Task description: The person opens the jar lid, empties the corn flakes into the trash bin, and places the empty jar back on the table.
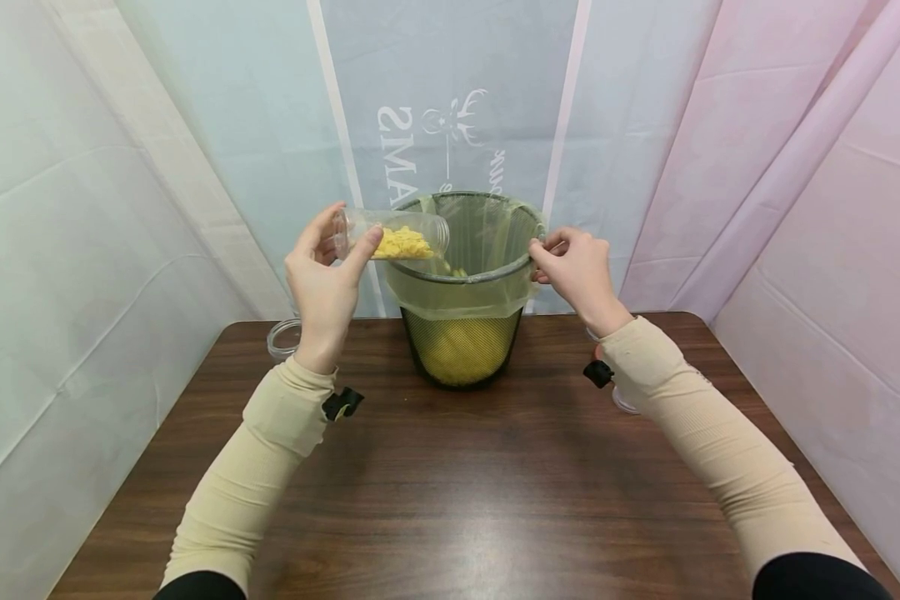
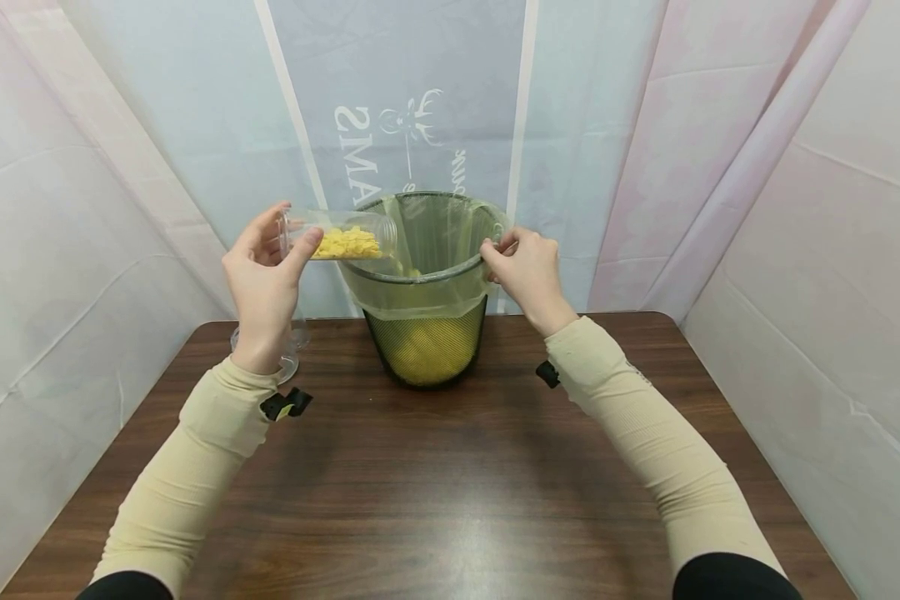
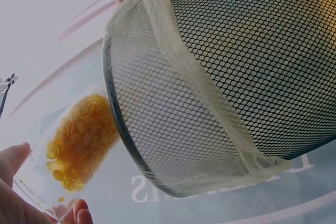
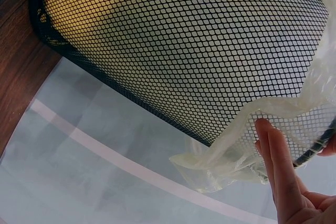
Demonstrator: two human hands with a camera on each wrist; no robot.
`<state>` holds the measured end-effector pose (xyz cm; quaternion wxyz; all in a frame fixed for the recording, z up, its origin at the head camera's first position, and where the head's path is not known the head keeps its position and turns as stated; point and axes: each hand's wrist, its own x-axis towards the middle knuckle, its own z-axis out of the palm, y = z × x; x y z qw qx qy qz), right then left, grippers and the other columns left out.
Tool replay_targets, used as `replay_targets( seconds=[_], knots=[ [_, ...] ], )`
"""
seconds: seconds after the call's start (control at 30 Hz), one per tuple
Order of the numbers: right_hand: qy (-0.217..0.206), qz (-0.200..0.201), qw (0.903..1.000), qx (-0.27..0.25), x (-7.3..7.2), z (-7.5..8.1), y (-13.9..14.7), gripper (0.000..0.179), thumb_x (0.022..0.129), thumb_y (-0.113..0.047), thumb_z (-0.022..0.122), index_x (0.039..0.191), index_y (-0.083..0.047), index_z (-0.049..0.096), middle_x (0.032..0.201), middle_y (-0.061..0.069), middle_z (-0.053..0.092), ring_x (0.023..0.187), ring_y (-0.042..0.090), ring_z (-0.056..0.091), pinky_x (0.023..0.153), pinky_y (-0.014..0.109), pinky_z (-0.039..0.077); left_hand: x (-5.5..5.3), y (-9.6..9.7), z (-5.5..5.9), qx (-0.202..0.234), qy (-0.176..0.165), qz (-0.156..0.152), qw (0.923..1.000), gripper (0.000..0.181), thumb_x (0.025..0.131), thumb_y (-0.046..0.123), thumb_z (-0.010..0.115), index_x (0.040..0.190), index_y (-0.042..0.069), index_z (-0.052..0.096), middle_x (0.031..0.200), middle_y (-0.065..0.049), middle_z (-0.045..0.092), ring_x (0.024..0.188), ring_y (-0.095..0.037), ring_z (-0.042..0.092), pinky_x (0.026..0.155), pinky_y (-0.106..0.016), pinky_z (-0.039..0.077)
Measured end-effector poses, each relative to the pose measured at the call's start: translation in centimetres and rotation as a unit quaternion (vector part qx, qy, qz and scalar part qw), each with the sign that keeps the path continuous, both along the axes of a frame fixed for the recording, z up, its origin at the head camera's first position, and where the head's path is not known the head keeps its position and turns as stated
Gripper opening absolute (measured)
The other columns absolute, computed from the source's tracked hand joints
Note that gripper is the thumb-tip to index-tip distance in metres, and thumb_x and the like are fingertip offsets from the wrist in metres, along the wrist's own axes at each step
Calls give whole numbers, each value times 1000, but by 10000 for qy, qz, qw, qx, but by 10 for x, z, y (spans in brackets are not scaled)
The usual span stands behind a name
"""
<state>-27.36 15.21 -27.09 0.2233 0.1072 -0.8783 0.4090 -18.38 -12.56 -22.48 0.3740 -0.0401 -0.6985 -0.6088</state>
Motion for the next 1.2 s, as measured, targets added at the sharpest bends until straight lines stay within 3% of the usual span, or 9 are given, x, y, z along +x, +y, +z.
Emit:
replay_targets(
  seconds=[0.3, 0.7, 0.93, 1.2],
  knots=[
    [-23, 2, 10000, -38, 0, 0, 0, 34, 89, -37, 54, 88, -6, 67, 76, 14, 72, 56, 20, 69, 53, 25, 54, 2, 0, 3, -44, 7, 23, 10000, 50, 77, 20, 78, 124, 9, 63, 116, -14, 64, 90, -17, 57, 84, -26, 47],
    [-13, -24, 10000, 10, 1, -1, 1, 35, 89, -39, 53, 88, -6, 67, 76, 14, 72, 56, 20, 69, 54, 26, 54, 3, 1, 6, 10, 82, -40, 10000, 53, 75, 18, 80, 124, 10, 63, 113, -11, 63, 92, -19, 56, 88, -28, 47],
    [15, -38, 10000, 25, 1, 0, 0, 35, 89, -39, 53, 88, -6, 67, 76, 14, 72, 59, 24, 69, 54, 27, 54, 3, 1, 7, 35, 192, -96, 9998, 51, 74, 13, 80, 122, 8, 63, 108, -7, 62, 92, -26, 56, 87, -29, 48],
    [15, -17, 10000, 48, 0, 0, 0, 35, 89, -39, 54, 88, -6, 67, 75, 15, 72, 58, 25, 69, 53, 27, 53, 3, 1, 8, 2, 201, -66, 9998, 51, 73, 12, 80, 121, 8, 64, 107, -6, 62, 90, -22, 56, 87, -28, 48]
  ],
)
